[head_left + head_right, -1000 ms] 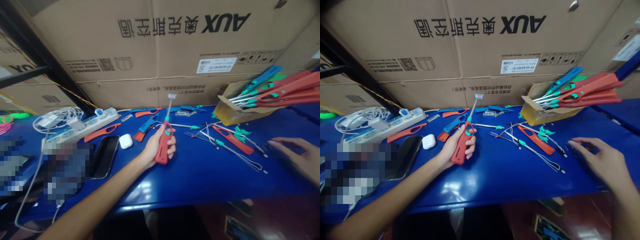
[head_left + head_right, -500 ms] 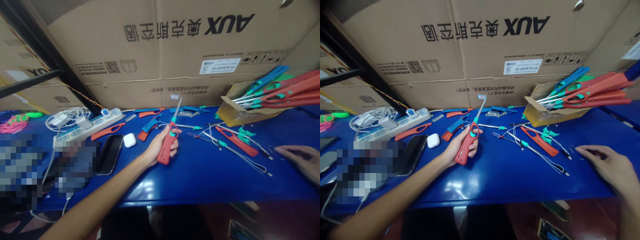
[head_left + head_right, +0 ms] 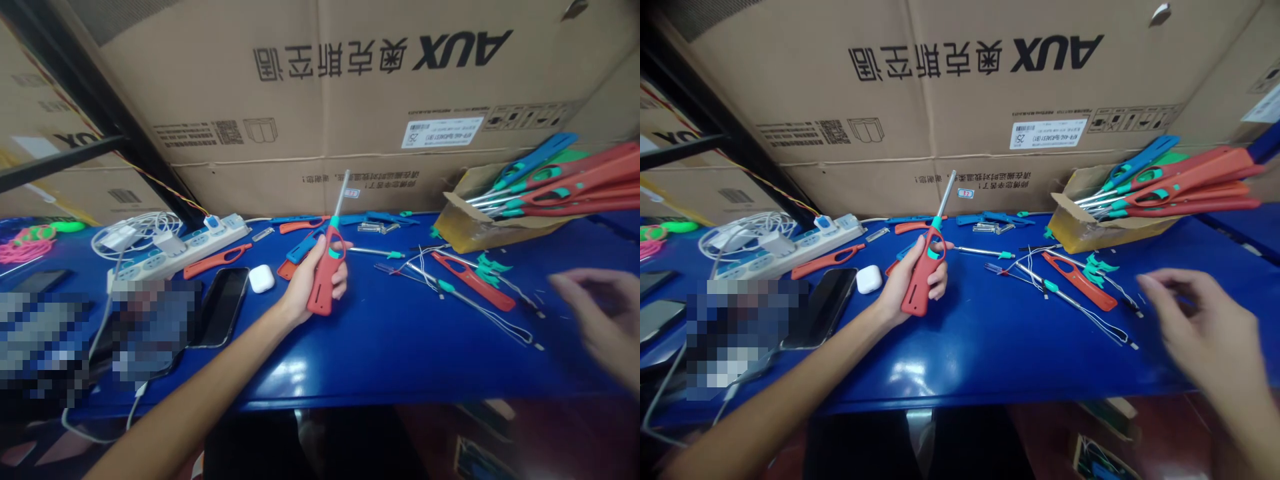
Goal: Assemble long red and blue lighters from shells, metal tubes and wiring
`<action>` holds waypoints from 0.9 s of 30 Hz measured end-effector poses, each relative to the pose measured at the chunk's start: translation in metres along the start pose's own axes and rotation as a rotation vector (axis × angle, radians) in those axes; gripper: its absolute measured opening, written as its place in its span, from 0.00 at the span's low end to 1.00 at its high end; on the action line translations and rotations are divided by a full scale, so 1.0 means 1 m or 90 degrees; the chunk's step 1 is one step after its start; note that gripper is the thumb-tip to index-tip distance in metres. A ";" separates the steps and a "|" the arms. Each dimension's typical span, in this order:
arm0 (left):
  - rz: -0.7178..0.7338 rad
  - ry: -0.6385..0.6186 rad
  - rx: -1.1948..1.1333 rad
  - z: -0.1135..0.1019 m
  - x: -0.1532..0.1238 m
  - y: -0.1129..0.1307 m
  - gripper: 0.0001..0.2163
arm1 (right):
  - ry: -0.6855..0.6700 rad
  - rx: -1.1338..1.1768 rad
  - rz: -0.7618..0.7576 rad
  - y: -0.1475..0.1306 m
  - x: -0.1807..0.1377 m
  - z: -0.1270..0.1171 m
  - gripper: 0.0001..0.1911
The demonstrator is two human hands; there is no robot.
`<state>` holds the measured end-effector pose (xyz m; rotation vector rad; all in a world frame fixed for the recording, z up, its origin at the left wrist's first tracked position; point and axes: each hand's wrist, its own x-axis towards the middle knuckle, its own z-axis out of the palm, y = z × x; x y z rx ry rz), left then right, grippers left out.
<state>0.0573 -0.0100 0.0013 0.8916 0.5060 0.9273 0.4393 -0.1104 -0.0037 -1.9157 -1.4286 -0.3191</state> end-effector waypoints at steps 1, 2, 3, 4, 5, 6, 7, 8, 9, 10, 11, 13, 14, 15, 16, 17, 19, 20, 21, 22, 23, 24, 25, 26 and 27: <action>0.001 0.000 -0.009 0.000 0.000 0.000 0.21 | -0.031 0.050 -0.038 -0.031 -0.002 -0.001 0.17; 0.001 0.000 -0.015 0.000 0.000 0.001 0.21 | -0.059 0.097 -0.109 -0.063 -0.004 0.001 0.13; 0.002 0.000 -0.019 0.001 0.000 0.001 0.21 | -0.078 0.160 -0.192 -0.094 -0.006 0.005 0.10; 0.002 0.001 -0.023 0.001 0.000 0.001 0.21 | -0.104 0.230 -0.291 -0.122 -0.007 0.011 0.07; 0.003 0.005 -0.026 0.000 0.000 0.002 0.20 | -0.143 0.284 -0.380 -0.146 -0.008 0.019 0.05; 0.005 0.010 -0.030 0.000 0.000 0.002 0.20 | -0.182 0.344 -0.460 -0.167 -0.009 0.029 0.04; 0.008 0.018 -0.037 0.000 0.000 0.003 0.20 | -0.223 0.396 -0.527 -0.183 -0.011 0.040 0.05; 0.013 0.030 -0.045 -0.001 0.000 0.003 0.20 | -0.259 0.442 -0.582 -0.195 -0.013 0.051 0.06; 0.019 0.044 -0.055 -0.001 0.000 0.003 0.20 | -0.275 0.484 -0.610 -0.204 -0.015 0.062 0.06; 0.026 0.062 -0.065 -0.002 0.001 0.003 0.20 | -0.289 0.511 -0.622 -0.211 -0.017 0.071 0.06; 0.031 0.082 -0.074 -0.002 0.001 0.003 0.21 | -0.291 0.530 -0.628 -0.215 -0.019 0.079 0.06; 0.037 0.122 -0.086 -0.002 0.002 0.003 0.20 | -0.281 0.534 -0.617 -0.219 -0.023 0.089 0.06; 0.035 0.137 -0.089 -0.001 0.002 0.002 0.20 | -0.275 0.523 -0.612 -0.219 -0.025 0.092 0.07; 0.033 0.148 -0.089 -0.001 0.002 0.002 0.20 | -0.271 0.507 -0.608 -0.219 -0.026 0.094 0.07; 0.030 0.156 -0.087 0.000 0.002 0.001 0.20 | -0.268 0.491 -0.607 -0.218 -0.027 0.094 0.08; 0.028 0.159 -0.084 0.001 0.002 0.000 0.20 | -0.267 0.475 -0.609 -0.217 -0.027 0.093 0.08; 0.032 0.163 -0.078 0.003 0.002 -0.002 0.20 | -0.264 0.450 -0.618 -0.216 -0.027 0.092 0.09; 0.038 0.168 -0.076 0.004 0.002 -0.003 0.21 | -0.261 0.440 -0.624 -0.216 -0.027 0.091 0.09; 0.046 0.176 -0.077 0.005 0.002 -0.004 0.21 | -0.258 0.430 -0.631 -0.216 -0.027 0.090 0.09; 0.055 0.184 -0.079 0.006 0.002 -0.004 0.22 | -0.255 0.420 -0.638 -0.216 -0.026 0.089 0.10; 0.064 0.193 -0.083 0.006 0.001 -0.004 0.22 | -0.252 0.412 -0.644 -0.216 -0.026 0.088 0.11; 0.070 0.200 -0.088 0.007 0.001 -0.004 0.22 | -0.250 0.405 -0.647 -0.216 -0.027 0.087 0.11; 0.074 0.205 -0.092 0.007 0.001 -0.004 0.22 | -0.251 0.401 -0.648 -0.215 -0.027 0.086 0.11; 0.075 0.207 -0.094 0.007 0.001 -0.003 0.22 | -0.252 0.401 -0.645 -0.215 -0.027 0.085 0.11; 0.074 0.208 -0.093 0.007 0.001 -0.003 0.21 | -0.254 0.405 -0.641 -0.215 -0.028 0.085 0.11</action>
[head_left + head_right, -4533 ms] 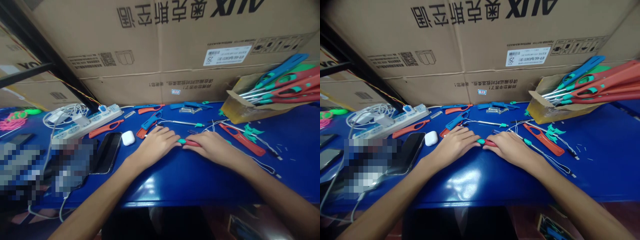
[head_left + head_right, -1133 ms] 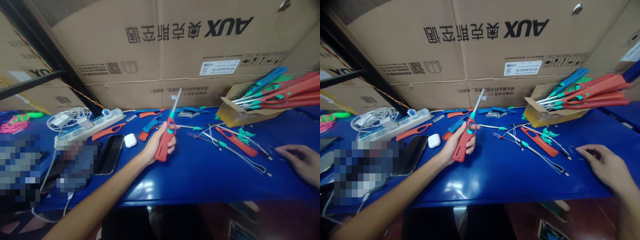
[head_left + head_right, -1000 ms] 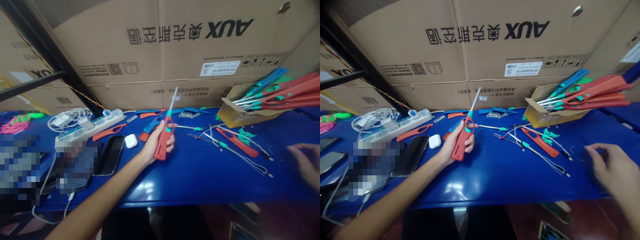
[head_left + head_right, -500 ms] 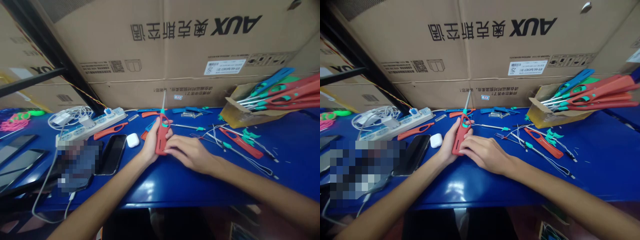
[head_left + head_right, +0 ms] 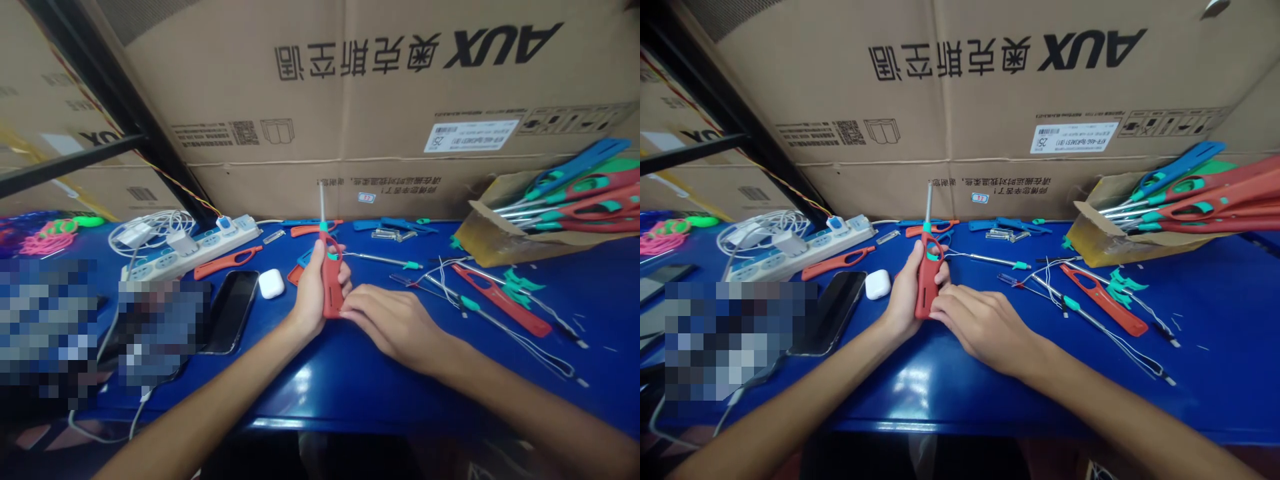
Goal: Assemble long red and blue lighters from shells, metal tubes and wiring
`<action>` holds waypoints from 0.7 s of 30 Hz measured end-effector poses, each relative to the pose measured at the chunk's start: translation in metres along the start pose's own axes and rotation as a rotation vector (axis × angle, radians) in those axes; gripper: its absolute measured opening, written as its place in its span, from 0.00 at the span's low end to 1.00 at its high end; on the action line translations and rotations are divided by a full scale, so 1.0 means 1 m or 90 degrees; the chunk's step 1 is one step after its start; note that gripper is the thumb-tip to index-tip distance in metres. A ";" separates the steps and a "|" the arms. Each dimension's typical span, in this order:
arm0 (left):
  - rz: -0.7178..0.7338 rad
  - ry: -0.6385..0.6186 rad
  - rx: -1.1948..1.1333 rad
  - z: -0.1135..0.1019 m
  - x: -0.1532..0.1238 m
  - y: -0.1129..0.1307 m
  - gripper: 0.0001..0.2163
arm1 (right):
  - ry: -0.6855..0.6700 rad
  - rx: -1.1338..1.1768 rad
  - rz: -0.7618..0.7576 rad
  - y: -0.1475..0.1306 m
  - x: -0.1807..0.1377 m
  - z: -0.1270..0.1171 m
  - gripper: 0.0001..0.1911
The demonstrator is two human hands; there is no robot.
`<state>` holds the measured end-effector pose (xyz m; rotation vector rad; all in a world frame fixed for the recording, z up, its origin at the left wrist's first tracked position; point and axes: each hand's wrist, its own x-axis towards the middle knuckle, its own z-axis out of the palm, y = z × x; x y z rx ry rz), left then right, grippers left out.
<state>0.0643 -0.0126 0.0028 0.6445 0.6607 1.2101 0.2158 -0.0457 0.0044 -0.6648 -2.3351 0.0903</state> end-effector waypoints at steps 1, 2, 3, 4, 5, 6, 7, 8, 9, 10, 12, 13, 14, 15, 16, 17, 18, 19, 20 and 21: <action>0.000 0.001 0.004 0.000 0.000 0.000 0.21 | 0.004 0.005 0.004 -0.001 0.000 0.000 0.11; 0.002 0.002 0.008 0.000 0.000 0.001 0.21 | 0.009 0.008 0.007 -0.001 -0.001 0.000 0.10; 0.006 0.004 0.015 0.000 0.000 0.001 0.20 | 0.013 0.010 0.009 -0.001 -0.001 0.000 0.10; 0.012 0.006 0.021 0.000 0.000 0.000 0.20 | 0.017 0.009 0.012 -0.002 -0.001 0.000 0.10; 0.018 0.008 0.028 0.000 0.000 0.000 0.21 | 0.017 0.007 0.015 -0.002 -0.002 0.000 0.10; 0.025 0.011 0.034 0.000 -0.001 -0.001 0.21 | 0.017 0.005 0.020 -0.002 -0.002 0.000 0.10; 0.032 0.014 0.039 0.000 -0.001 -0.002 0.21 | 0.017 0.004 0.025 -0.002 -0.002 0.000 0.10; 0.038 0.017 0.044 0.000 -0.001 -0.002 0.21 | 0.016 0.004 0.029 -0.002 -0.003 0.000 0.10; 0.045 0.020 0.046 0.000 -0.001 -0.003 0.21 | 0.015 0.006 0.031 -0.002 -0.003 0.000 0.10; 0.051 0.022 0.048 0.000 -0.002 -0.004 0.21 | 0.015 0.008 0.031 -0.001 -0.003 0.000 0.09; 0.059 0.025 0.049 0.000 -0.002 -0.005 0.20 | 0.013 0.017 0.031 -0.001 -0.003 -0.001 0.08; 0.062 0.025 0.049 0.000 -0.002 -0.005 0.20 | 0.013 0.023 0.031 -0.001 -0.003 -0.001 0.08; 0.064 0.025 0.049 0.001 -0.003 -0.005 0.20 | 0.016 0.030 0.033 -0.002 -0.004 -0.001 0.08; 0.064 0.023 0.050 0.001 -0.003 -0.005 0.20 | 0.020 0.036 0.036 -0.002 -0.004 0.000 0.08; 0.063 0.021 0.050 0.001 -0.002 -0.004 0.20 | 0.024 0.041 0.040 -0.002 -0.004 0.000 0.07; 0.062 0.019 0.048 0.000 -0.002 -0.004 0.20 | 0.028 0.045 0.043 -0.002 -0.004 0.001 0.07; 0.061 0.018 0.046 0.000 -0.002 -0.004 0.20 | 0.033 0.048 0.047 -0.003 -0.004 0.001 0.07; 0.060 0.017 0.044 0.000 -0.002 -0.003 0.21 | 0.037 0.051 0.051 -0.003 -0.004 0.002 0.07; 0.058 0.016 0.043 0.000 -0.002 -0.003 0.20 | 0.040 0.053 0.052 -0.003 -0.005 0.003 0.08; 0.057 0.015 0.042 0.000 -0.002 -0.003 0.20 | 0.041 0.053 0.051 -0.003 -0.005 0.003 0.08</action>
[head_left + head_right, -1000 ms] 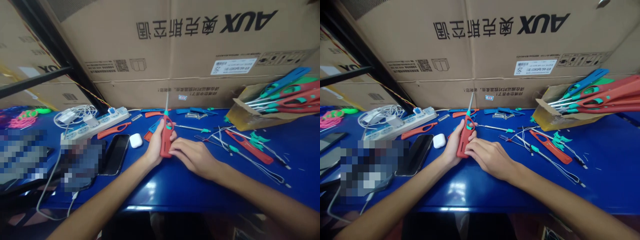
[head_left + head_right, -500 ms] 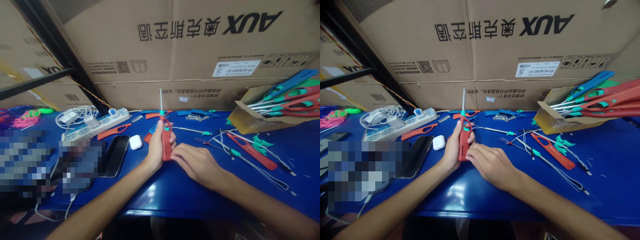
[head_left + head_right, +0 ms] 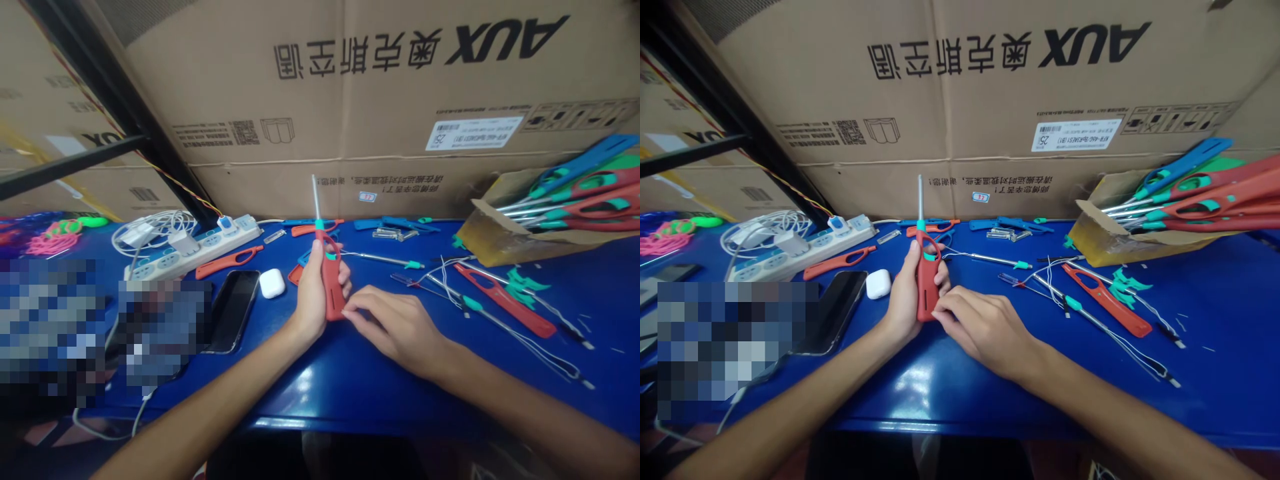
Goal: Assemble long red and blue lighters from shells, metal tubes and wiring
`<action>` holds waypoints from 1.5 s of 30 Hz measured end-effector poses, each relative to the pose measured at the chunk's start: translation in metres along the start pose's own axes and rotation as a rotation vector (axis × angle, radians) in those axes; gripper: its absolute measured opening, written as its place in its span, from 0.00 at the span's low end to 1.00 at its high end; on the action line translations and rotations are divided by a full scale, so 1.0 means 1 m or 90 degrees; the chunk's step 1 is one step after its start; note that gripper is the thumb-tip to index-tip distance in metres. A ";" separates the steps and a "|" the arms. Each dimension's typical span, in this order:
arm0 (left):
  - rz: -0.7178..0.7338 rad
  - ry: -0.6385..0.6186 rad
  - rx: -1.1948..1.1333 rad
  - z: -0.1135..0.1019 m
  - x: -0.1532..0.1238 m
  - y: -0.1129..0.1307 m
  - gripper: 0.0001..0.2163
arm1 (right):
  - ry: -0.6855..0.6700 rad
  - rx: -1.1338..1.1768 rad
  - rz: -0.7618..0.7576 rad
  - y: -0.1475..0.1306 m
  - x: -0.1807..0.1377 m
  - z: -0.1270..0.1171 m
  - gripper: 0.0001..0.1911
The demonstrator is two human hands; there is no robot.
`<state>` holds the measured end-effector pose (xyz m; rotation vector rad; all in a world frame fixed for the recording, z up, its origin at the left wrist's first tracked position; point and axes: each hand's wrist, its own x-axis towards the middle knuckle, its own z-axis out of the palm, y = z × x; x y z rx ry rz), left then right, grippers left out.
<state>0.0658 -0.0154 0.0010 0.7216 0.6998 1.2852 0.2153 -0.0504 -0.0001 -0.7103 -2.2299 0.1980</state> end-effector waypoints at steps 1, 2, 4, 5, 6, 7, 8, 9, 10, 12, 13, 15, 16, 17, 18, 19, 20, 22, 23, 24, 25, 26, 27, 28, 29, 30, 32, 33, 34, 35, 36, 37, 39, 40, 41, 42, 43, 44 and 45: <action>-0.001 -0.001 0.000 0.000 0.000 0.000 0.20 | -0.001 -0.002 -0.003 0.000 0.000 0.000 0.08; -0.004 -0.003 0.001 0.000 0.000 0.001 0.20 | -0.004 -0.005 -0.007 -0.001 0.000 0.001 0.08; -0.006 -0.005 0.002 0.001 -0.001 0.002 0.19 | -0.017 -0.008 -0.012 -0.002 -0.001 0.000 0.09; -0.004 -0.005 0.000 0.002 -0.001 0.003 0.18 | -0.021 -0.007 -0.012 -0.002 -0.001 0.000 0.09; -0.002 -0.004 -0.002 0.002 -0.001 0.003 0.18 | -0.021 -0.005 -0.011 -0.003 -0.001 0.000 0.09; 0.001 -0.003 -0.005 0.002 -0.002 0.004 0.18 | -0.021 -0.003 -0.010 -0.003 -0.001 0.000 0.09; 0.004 -0.002 -0.007 0.003 -0.002 0.004 0.17 | -0.019 -0.003 -0.007 -0.004 -0.001 0.000 0.10; 0.006 0.000 -0.008 0.003 -0.002 0.004 0.17 | -0.018 -0.003 -0.004 -0.004 -0.001 0.000 0.10; 0.006 0.000 -0.009 0.003 -0.002 0.004 0.17 | -0.019 -0.004 -0.001 -0.005 -0.001 0.000 0.10; 0.003 -0.002 -0.009 0.003 -0.002 0.004 0.17 | -0.024 0.001 0.004 -0.005 -0.002 0.002 0.10; 0.001 -0.002 -0.009 0.003 -0.002 0.003 0.17 | -0.024 0.006 0.004 -0.005 -0.003 0.002 0.09; -0.004 -0.004 -0.011 0.003 -0.003 0.003 0.17 | -0.017 0.021 0.009 -0.005 -0.004 0.004 0.08; -0.005 -0.004 -0.013 0.003 -0.003 0.002 0.17 | -0.013 0.028 0.016 -0.004 -0.004 0.005 0.07; -0.007 -0.004 -0.016 0.003 -0.003 0.002 0.17 | -0.010 0.032 0.023 -0.004 -0.005 0.006 0.07; -0.006 -0.003 -0.020 0.003 -0.003 0.002 0.17 | -0.008 0.036 0.031 -0.004 -0.005 0.007 0.07; -0.004 -0.002 -0.024 0.003 -0.003 0.002 0.17 | -0.008 0.039 0.037 -0.003 -0.006 0.008 0.07; 0.000 -0.001 -0.028 0.002 -0.003 0.002 0.17 | -0.008 0.041 0.041 -0.003 -0.006 0.008 0.07; 0.009 0.001 -0.028 0.002 -0.003 0.003 0.17 | -0.010 0.050 0.042 -0.002 -0.007 0.009 0.07; 0.013 0.001 -0.027 0.002 -0.003 0.003 0.17 | -0.011 0.055 0.043 -0.002 -0.007 0.009 0.07; 0.014 0.003 -0.026 0.001 -0.002 0.003 0.17 | -0.011 0.059 0.043 -0.002 -0.008 0.010 0.07; 0.014 0.003 -0.025 0.001 -0.002 0.004 0.17 | -0.010 0.061 0.043 -0.002 -0.008 0.010 0.07; 0.014 0.004 -0.025 0.001 -0.002 0.004 0.17 | -0.010 0.064 0.045 -0.002 -0.009 0.010 0.07; 0.013 0.005 -0.026 0.002 -0.002 0.004 0.17 | -0.011 0.068 0.051 -0.002 -0.009 0.010 0.07; 0.013 0.008 -0.029 0.002 -0.002 0.005 0.18 | -0.013 0.073 0.058 -0.002 -0.009 0.011 0.07; 0.016 0.015 -0.033 0.002 -0.002 0.005 0.18 | -0.018 0.079 0.064 -0.002 -0.010 0.011 0.07; 0.020 0.024 -0.038 0.002 -0.002 0.005 0.18 | -0.028 0.083 0.067 -0.002 -0.010 0.011 0.07; 0.030 0.044 -0.045 0.002 -0.001 0.006 0.17 | -0.051 0.085 0.062 -0.002 -0.010 0.011 0.08; 0.037 0.052 -0.045 0.002 -0.001 0.006 0.17 | -0.058 0.083 0.059 -0.002 -0.010 0.011 0.09; 0.045 0.057 -0.042 0.002 -0.001 0.007 0.17 | -0.060 0.081 0.060 -0.002 -0.010 0.011 0.09; 0.052 0.060 -0.039 0.001 0.000 0.008 0.17 | -0.056 0.080 0.065 -0.003 -0.010 0.011 0.10; 0.057 0.062 -0.037 0.001 0.000 0.009 0.17 | -0.050 0.081 0.069 -0.003 -0.010 0.011 0.10; 0.061 0.062 -0.036 0.000 0.000 0.009 0.17 | -0.045 0.084 0.070 -0.003 -0.010 0.011 0.11; 0.061 0.062 -0.037 -0.001 0.001 0.011 0.18 | -0.040 0.089 0.061 -0.003 -0.011 0.012 0.13; 0.060 0.062 -0.037 -0.002 0.001 0.012 0.18 | -0.040 0.092 0.056 -0.003 -0.012 0.012 0.13; 0.060 0.062 -0.037 -0.002 0.001 0.013 0.18 | -0.040 0.094 0.051 -0.002 -0.012 0.012 0.14; 0.058 0.062 -0.036 -0.003 0.001 0.013 0.18 | -0.041 0.096 0.050 -0.002 -0.012 0.012 0.14; 0.056 0.059 -0.036 -0.004 0.002 0.013 0.18 | -0.042 0.097 0.050 -0.002 -0.012 0.012 0.15; 0.052 0.056 -0.036 -0.004 0.002 0.013 0.18 | -0.045 0.096 0.047 -0.001 -0.012 0.012 0.15; 0.048 0.053 -0.036 -0.005 0.002 0.013 0.18 | -0.047 0.095 0.041 -0.001 -0.012 0.012 0.15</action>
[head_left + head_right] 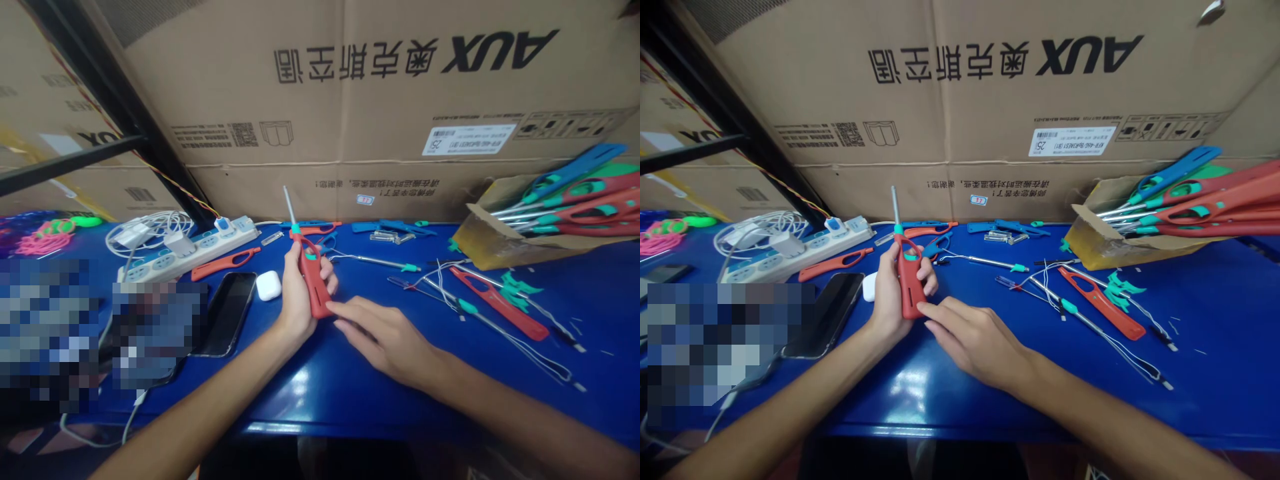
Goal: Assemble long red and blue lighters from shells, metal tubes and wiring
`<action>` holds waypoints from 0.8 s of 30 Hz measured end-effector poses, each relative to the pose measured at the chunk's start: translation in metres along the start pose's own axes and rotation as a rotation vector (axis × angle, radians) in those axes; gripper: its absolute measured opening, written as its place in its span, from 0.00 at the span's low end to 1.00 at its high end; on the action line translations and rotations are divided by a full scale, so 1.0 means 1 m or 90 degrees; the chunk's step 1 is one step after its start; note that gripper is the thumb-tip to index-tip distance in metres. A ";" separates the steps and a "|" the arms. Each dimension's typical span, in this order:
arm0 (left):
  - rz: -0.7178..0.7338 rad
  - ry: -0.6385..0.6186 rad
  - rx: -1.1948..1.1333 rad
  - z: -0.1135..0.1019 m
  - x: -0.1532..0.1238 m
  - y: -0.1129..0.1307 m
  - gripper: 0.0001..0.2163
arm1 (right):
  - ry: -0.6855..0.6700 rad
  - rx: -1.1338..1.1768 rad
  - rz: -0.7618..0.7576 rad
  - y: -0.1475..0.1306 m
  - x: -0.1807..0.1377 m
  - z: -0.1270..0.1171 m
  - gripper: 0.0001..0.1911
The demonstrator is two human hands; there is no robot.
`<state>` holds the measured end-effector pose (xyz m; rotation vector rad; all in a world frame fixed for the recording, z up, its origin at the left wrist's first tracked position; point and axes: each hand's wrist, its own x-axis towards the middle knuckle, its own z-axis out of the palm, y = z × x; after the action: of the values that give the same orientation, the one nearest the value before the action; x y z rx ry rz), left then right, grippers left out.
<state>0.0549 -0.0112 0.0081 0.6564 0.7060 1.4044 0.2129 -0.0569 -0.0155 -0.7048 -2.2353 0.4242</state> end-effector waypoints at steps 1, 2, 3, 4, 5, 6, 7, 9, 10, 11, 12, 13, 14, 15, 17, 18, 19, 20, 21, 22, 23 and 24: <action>-0.004 -0.002 0.000 0.000 0.000 0.000 0.18 | 0.000 -0.001 -0.006 0.000 0.000 0.000 0.15; -0.007 -0.002 -0.001 0.000 0.000 -0.001 0.18 | 0.001 -0.002 -0.010 0.000 0.001 -0.001 0.15; -0.009 0.000 -0.004 0.000 0.000 -0.001 0.18 | 0.004 -0.001 -0.010 0.000 0.001 -0.001 0.15; -0.012 0.002 -0.008 0.000 0.000 -0.001 0.18 | 0.008 0.001 -0.008 0.000 0.002 -0.002 0.14; -0.015 0.004 -0.013 0.000 0.000 -0.001 0.18 | 0.013 0.002 -0.004 0.000 0.002 -0.002 0.14; -0.017 0.005 -0.018 0.000 0.000 -0.001 0.18 | 0.015 0.002 0.001 0.000 0.002 -0.003 0.14; -0.020 0.003 -0.022 0.001 0.000 0.000 0.18 | 0.011 -0.002 0.003 0.000 0.002 -0.003 0.14; -0.026 -0.003 -0.024 0.002 -0.001 0.000 0.18 | -0.011 -0.017 -0.002 0.000 0.002 -0.004 0.14; -0.030 -0.007 -0.022 0.002 -0.001 0.001 0.18 | -0.025 -0.025 -0.008 0.000 0.003 -0.004 0.14; -0.035 -0.010 -0.021 0.002 -0.001 0.001 0.18 | -0.036 -0.033 -0.016 0.000 0.003 -0.006 0.14; -0.038 -0.010 -0.020 0.002 -0.001 0.001 0.17 | -0.039 -0.039 -0.025 0.001 0.004 -0.008 0.15; -0.038 -0.008 -0.020 0.002 -0.001 0.001 0.17 | -0.034 -0.048 -0.031 0.003 0.005 -0.011 0.15; -0.035 -0.005 -0.018 0.002 -0.001 0.001 0.16 | -0.023 -0.062 -0.032 0.006 0.007 -0.016 0.16; -0.031 -0.003 -0.016 0.002 0.000 0.001 0.16 | -0.009 -0.088 -0.022 0.010 0.008 -0.022 0.16; -0.019 -0.004 -0.009 0.001 0.001 0.001 0.15 | 0.004 -0.185 0.026 0.021 0.011 -0.040 0.15; -0.017 -0.007 -0.007 0.001 0.002 0.001 0.15 | -0.005 -0.255 0.065 0.029 0.012 -0.049 0.14; -0.017 -0.010 -0.007 0.000 0.002 0.001 0.14 | -0.042 -0.321 0.098 0.037 0.011 -0.059 0.13; -0.019 -0.012 -0.009 0.000 0.003 0.001 0.14 | -0.093 -0.373 0.137 0.045 0.010 -0.068 0.14; -0.022 -0.012 -0.012 -0.001 0.003 0.001 0.14 | -0.147 -0.399 0.166 0.053 0.008 -0.076 0.14; -0.026 -0.012 -0.015 -0.001 0.003 0.001 0.14 | -0.203 -0.404 0.184 0.060 0.006 -0.082 0.14; -0.031 -0.012 -0.018 -0.001 0.003 0.001 0.15 | -0.238 -0.407 0.195 0.067 0.003 -0.086 0.15; -0.034 -0.012 -0.020 -0.001 0.003 0.001 0.15 | -0.261 -0.408 0.198 0.072 0.001 -0.089 0.15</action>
<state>0.0540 -0.0085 0.0081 0.6219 0.6810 1.3554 0.3036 0.0078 0.0091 -1.4149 -2.6789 -0.0281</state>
